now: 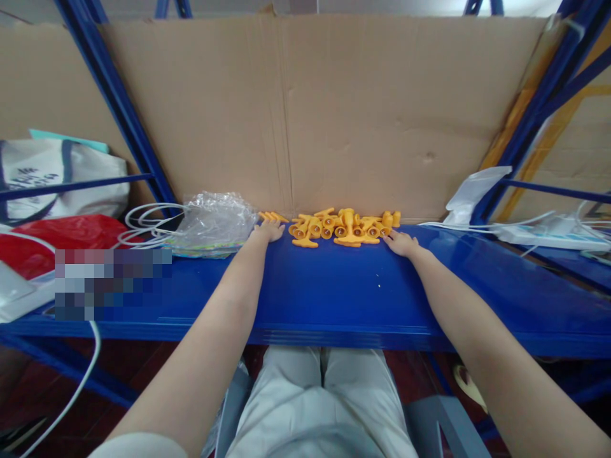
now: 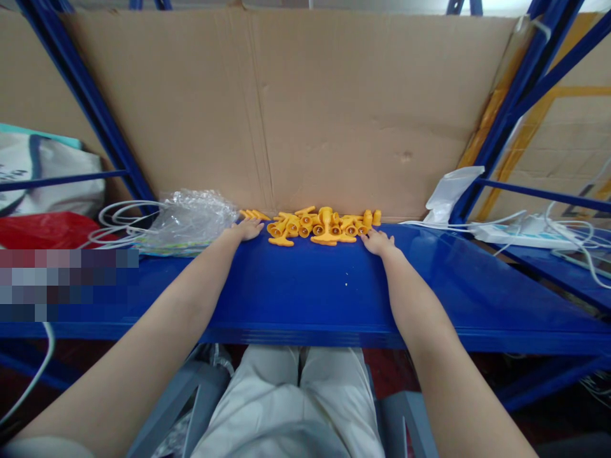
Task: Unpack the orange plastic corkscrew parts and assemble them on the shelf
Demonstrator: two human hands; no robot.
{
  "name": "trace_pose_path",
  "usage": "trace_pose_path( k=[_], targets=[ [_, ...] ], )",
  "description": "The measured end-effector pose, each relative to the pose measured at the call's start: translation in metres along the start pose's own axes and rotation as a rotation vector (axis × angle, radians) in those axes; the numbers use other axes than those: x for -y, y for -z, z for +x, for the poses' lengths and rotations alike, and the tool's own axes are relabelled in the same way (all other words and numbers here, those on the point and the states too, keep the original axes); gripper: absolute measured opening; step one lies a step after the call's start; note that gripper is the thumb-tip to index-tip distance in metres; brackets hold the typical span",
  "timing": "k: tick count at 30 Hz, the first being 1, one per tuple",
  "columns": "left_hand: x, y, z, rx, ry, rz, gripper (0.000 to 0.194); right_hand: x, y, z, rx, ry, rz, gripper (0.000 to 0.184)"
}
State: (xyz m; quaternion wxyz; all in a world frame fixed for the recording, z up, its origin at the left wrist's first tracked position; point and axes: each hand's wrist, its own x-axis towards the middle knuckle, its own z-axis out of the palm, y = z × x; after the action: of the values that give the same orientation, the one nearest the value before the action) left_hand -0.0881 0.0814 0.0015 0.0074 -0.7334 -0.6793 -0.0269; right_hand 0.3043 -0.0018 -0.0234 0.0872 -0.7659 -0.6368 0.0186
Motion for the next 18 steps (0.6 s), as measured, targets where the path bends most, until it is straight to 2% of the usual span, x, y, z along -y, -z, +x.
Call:
trace_pose_path(
  k=[7, 13, 18],
  targets=[
    [-0.002, -0.01, 0.006, -0.055, -0.031, -0.015, 0.064, -0.001, 0.0, 0.001, 0.004, 0.004, -0.006, 0.058],
    [0.0, -0.013, -0.001, -0.063, 0.003, -0.032, 0.061, 0.0, 0.001, -0.001, 0.001, 0.004, -0.001, 0.059],
    [-0.001, -0.012, -0.008, -0.144, -0.027, -0.052, 0.058, 0.0, 0.0, 0.0, -0.009, 0.002, -0.002, 0.058]
  ],
)
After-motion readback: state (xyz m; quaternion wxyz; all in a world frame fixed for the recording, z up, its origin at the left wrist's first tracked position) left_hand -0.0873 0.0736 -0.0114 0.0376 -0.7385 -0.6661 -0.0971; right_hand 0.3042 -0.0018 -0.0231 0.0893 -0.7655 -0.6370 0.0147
